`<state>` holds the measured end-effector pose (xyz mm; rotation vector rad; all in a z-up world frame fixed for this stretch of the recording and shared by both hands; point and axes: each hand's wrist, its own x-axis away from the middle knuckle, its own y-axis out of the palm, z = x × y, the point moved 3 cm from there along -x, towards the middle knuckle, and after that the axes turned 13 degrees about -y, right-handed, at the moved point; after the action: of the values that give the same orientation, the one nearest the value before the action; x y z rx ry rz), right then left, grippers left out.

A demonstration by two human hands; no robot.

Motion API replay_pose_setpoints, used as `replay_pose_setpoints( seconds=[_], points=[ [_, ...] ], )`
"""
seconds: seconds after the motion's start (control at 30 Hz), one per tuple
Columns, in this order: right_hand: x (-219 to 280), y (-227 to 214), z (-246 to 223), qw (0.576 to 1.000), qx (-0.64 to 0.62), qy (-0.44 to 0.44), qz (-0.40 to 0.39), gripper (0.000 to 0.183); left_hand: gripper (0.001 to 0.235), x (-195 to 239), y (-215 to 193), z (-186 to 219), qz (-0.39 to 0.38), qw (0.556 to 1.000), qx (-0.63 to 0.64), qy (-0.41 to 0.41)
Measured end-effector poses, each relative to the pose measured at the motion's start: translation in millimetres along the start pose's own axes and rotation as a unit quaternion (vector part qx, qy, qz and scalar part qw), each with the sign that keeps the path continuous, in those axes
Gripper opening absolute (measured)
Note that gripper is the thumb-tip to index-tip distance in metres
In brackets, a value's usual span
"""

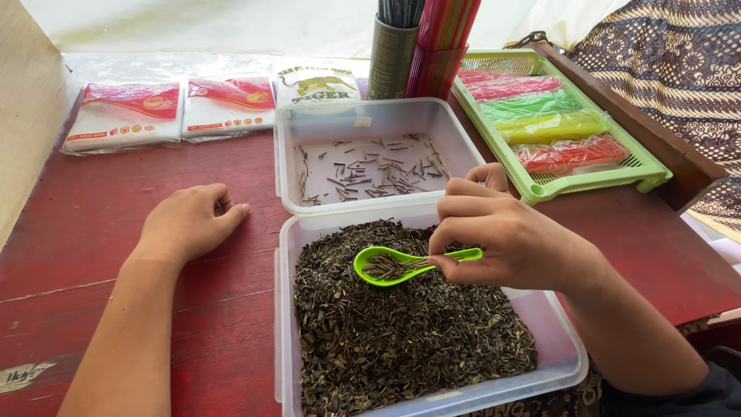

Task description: The person sits on the floor and sorts through a large container of dried herbs, picking out small twigs and debris by hand and placing them into a separate container. They also use a green plastic spoon to scoop and move the herbs within the main container.

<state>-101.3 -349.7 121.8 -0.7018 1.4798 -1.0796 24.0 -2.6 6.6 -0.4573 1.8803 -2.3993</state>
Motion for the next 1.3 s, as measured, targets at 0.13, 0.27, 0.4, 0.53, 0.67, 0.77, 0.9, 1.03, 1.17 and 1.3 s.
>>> replay_pose_setpoints(
  seconds=[0.13, 0.27, 0.4, 0.53, 0.67, 0.77, 0.9, 1.03, 1.17, 1.3],
  points=[
    [-0.2, -0.4, -2.1, 1.000, 0.007, -0.008, -0.001, 0.016, 0.044, 0.4, -0.2, 0.0, -0.003, 1.000, 0.002, -0.003],
    [1.1, -2.2, -3.2, 1.000, -0.004, -0.014, -0.005, 0.016, 0.044, 0.2, -0.2, 0.0, 0.000, 1.000, 0.001, -0.002],
    [2.8, -4.4, -3.7, 1.000, -0.001, -0.017, 0.000, 0.016, 0.044, -1.0, 0.3, -0.3, -0.001, 1.000, 0.001, -0.004],
    [3.0, -7.6, -4.8, 1.000, -0.006, -0.011, 0.011, 0.016, 0.045, -0.4, 0.4, -0.4, 0.001, 1.000, -0.001, -0.001],
    [4.7, -17.1, -4.0, 0.999, -0.014, 0.003, 0.034, 0.017, 0.045, 2.1, -2.4, 1.2, 0.000, 1.000, -0.005, -0.004],
    [10.2, -26.7, -1.7, 0.997, -0.014, 0.021, 0.068, 0.017, 0.045, 3.8, -1.9, 1.0, 0.016, 1.000, 0.016, -0.013],
    [21.5, -37.8, 4.8, 0.991, 0.022, 0.045, 0.124, 0.017, 0.038, 6.4, -7.3, -2.0, 0.182, 0.978, 0.101, 0.031],
    [29.8, -49.8, 11.0, 0.989, 0.008, 0.065, 0.136, 0.014, 0.038, 70.3, -45.4, 35.6, 0.280, 0.908, 0.196, 0.244],
    [39.2, -58.7, 11.8, 0.989, -0.040, 0.058, 0.132, 0.015, 0.027, 151.6, -74.3, 102.9, 0.239, 0.846, 0.254, 0.403],
    [45.3, -63.5, 10.9, 0.987, -0.084, 0.044, 0.129, 0.015, 0.015, 205.6, -75.9, 153.6, 0.204, 0.811, 0.205, 0.508]
  ],
)
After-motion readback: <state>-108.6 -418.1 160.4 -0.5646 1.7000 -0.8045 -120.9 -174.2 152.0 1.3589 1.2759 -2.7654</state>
